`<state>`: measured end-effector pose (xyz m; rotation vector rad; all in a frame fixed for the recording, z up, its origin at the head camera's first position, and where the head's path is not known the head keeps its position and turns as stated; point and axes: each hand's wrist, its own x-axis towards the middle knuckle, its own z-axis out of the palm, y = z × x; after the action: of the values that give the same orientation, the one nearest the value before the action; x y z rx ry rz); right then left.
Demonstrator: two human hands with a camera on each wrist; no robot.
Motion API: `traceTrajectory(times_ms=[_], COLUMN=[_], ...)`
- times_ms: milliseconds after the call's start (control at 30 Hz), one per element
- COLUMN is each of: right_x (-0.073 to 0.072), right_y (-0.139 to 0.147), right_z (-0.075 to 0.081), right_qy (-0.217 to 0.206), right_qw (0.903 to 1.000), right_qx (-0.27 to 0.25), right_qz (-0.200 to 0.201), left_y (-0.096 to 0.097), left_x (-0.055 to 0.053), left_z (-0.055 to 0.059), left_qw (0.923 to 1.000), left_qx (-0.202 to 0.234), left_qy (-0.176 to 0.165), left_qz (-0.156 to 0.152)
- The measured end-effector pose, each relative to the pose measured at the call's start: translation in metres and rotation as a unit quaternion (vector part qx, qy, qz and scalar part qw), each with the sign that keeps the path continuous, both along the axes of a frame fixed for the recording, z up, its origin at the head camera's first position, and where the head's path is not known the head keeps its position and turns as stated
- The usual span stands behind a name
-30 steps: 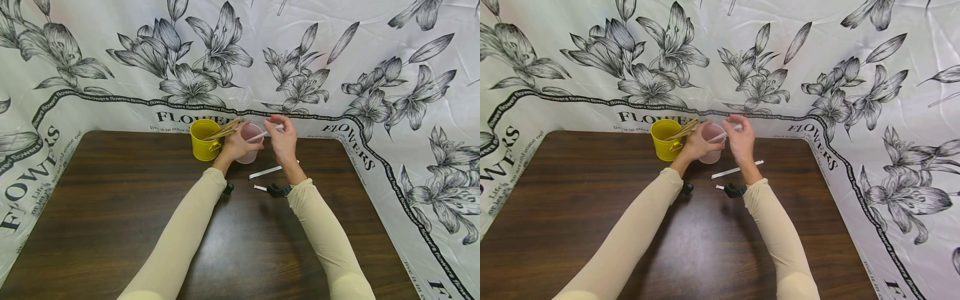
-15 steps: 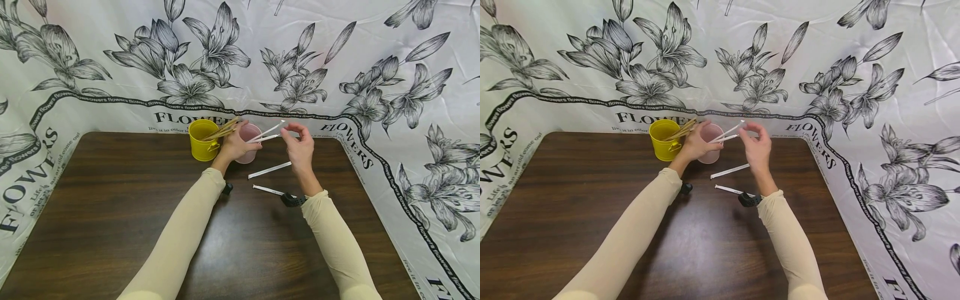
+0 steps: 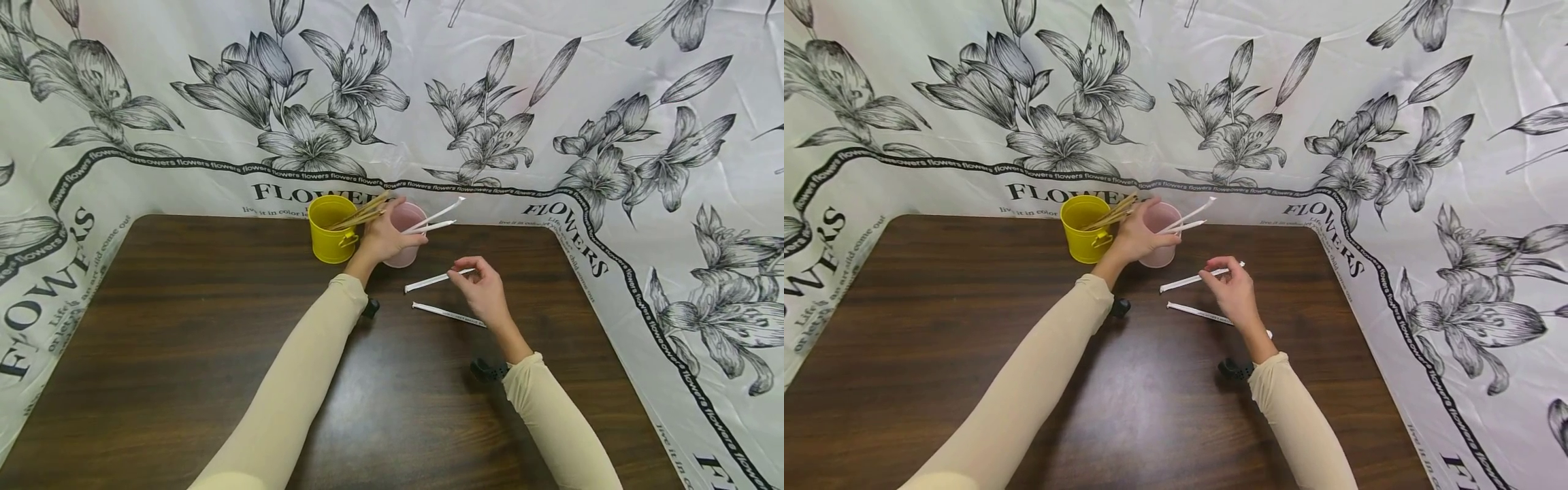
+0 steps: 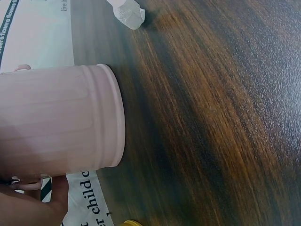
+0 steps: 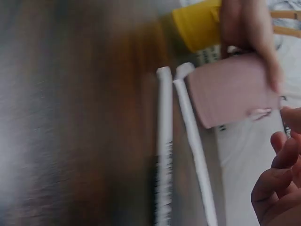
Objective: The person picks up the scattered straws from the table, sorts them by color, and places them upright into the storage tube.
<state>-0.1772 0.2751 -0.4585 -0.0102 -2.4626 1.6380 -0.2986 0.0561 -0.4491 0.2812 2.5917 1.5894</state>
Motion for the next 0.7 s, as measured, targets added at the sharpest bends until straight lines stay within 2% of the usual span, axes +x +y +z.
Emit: traceTrajectory(times_ms=[133, 300, 367, 500, 700], right_x=[0.007, 0.011, 0.012, 0.014, 0.016], right_y=[0.001, 0.004, 0.004, 0.003, 0.001], right_z=[-0.01, -0.018, -0.02, -0.024, -0.03], right_qy=[-0.019, -0.049, -0.069, -0.094, -0.105], right_qw=[0.9931, 0.9692, 0.9615, 0.9532, 0.9479], right_qx=[0.114, 0.235, 0.255, 0.27, 0.287], right_qz=[0.021, 0.057, 0.076, 0.098, 0.089], left_y=[-0.001, -0.002, -0.001, -0.001, -0.001], left_x=[0.001, 0.002, 0.002, 0.002, 0.002], left_z=[0.0, 0.0, 0.0, 0.0, 0.002], left_qw=[1.0, 1.0, 1.0, 1.0, 0.9999], left_qx=[0.003, 0.005, 0.005, 0.007, 0.011], left_qy=[-0.001, 0.0, 0.0, 0.0, -0.002], left_qz=[0.0, -0.001, -0.001, -0.002, -0.002])
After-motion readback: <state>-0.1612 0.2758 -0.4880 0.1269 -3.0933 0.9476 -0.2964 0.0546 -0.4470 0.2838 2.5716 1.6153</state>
